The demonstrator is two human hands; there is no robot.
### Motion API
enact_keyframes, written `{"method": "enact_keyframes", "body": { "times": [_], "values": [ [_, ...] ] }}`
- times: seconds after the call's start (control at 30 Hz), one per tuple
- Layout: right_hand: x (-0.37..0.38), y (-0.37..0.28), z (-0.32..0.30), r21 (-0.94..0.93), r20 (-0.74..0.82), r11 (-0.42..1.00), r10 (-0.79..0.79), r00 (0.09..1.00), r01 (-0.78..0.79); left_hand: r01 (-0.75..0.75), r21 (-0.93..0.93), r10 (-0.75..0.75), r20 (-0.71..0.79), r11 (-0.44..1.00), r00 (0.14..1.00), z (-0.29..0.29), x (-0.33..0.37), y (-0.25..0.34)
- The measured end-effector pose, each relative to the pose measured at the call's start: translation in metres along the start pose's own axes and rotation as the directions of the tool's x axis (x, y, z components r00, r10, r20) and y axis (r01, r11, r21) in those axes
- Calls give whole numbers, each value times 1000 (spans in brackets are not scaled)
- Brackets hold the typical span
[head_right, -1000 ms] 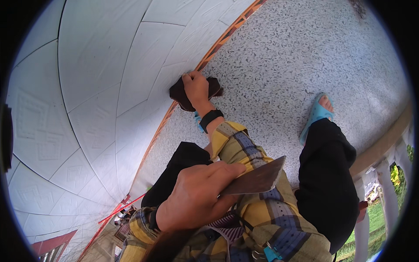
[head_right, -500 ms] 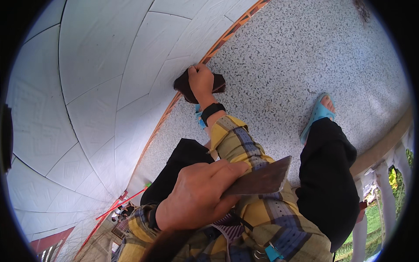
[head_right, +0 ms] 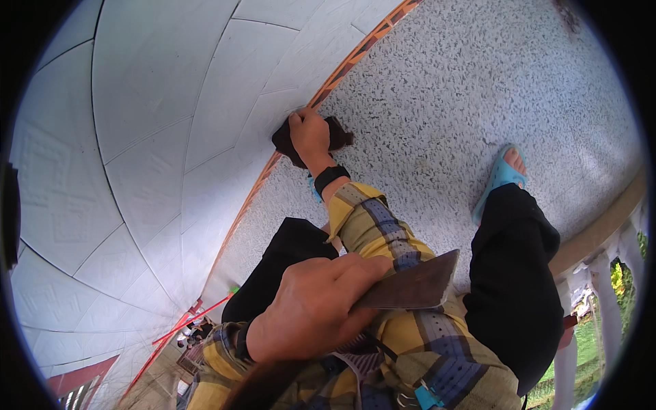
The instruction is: The person kneels on a balcony and wipes the base of a tiled wall with a dark cloth. They hold a scraper in the other hand but do not use it. The person moves along the wall, cleaning the junction between the white tiles and the floor.
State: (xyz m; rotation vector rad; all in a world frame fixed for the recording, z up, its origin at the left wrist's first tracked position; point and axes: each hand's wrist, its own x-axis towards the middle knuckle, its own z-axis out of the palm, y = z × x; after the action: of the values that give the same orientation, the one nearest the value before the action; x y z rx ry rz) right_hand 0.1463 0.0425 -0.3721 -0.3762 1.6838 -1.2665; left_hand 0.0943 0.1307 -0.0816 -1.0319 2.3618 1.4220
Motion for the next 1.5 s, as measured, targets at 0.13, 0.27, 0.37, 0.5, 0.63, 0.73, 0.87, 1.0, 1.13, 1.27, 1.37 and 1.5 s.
{"method": "enact_keyframes", "body": {
  "times": [0.13, 0.27, 0.37, 0.5, 0.63, 0.73, 0.87, 1.0, 1.13, 1.27, 1.37, 1.5],
  "values": [
    [3, 3, -2, -11, 69, 997, -77, 995, 78, 33, 13, -33, 20, 999, 999, -2, -2, 0],
    [1, 3, -1, -54, -65, 998, -17, 998, 13, -4, 16, 4, -4, 1000, 1000, -1, -2, -1],
    [1, 5, 2, 9, -80, 993, -117, 990, 118, -38, 35, 38, -13, 999, 999, -1, 0, -2],
    [4, 4, 1, -21, -68, 992, -125, 990, 123, 19, 11, -19, 9, 1000, 1000, -1, -2, 0],
    [6, -5, -5, -81, -54, 995, -59, 997, 55, 14, 14, -15, 26, 1000, 1000, -1, -1, 0],
    [-5, -11, -4, -29, 11, 997, -77, 997, 77, -67, 37, 68, -32, 997, 997, -1, 2, -2],
    [-13, -14, 1, 10, 32, 996, -87, 996, 87, -61, 27, 62, -44, 998, 997, 1, 1, -2],
    [-11, -16, -1, -37, -28, 997, -67, 997, 66, -72, 29, 73, -40, 997, 997, 5, 2, -1],
    [-14, -24, -8, 36, 15, 994, -106, 994, 105, -60, 36, 61, -43, 998, 997, 2, 2, -2],
    [-13, -33, -12, 20, -66, 979, -203, 977, 205, -63, 47, 64, -28, 997, 998, 1, 1, -1],
    [-9, -37, -14, -22, -96, 976, -216, 972, 215, -57, 51, 58, -26, 997, 998, 3, 1, 1],
    [-9, -36, -15, 1, -68, 972, -234, 970, 234, -65, 90, 68, -27, 994, 997, 2, 3, 0]
  ]
}}
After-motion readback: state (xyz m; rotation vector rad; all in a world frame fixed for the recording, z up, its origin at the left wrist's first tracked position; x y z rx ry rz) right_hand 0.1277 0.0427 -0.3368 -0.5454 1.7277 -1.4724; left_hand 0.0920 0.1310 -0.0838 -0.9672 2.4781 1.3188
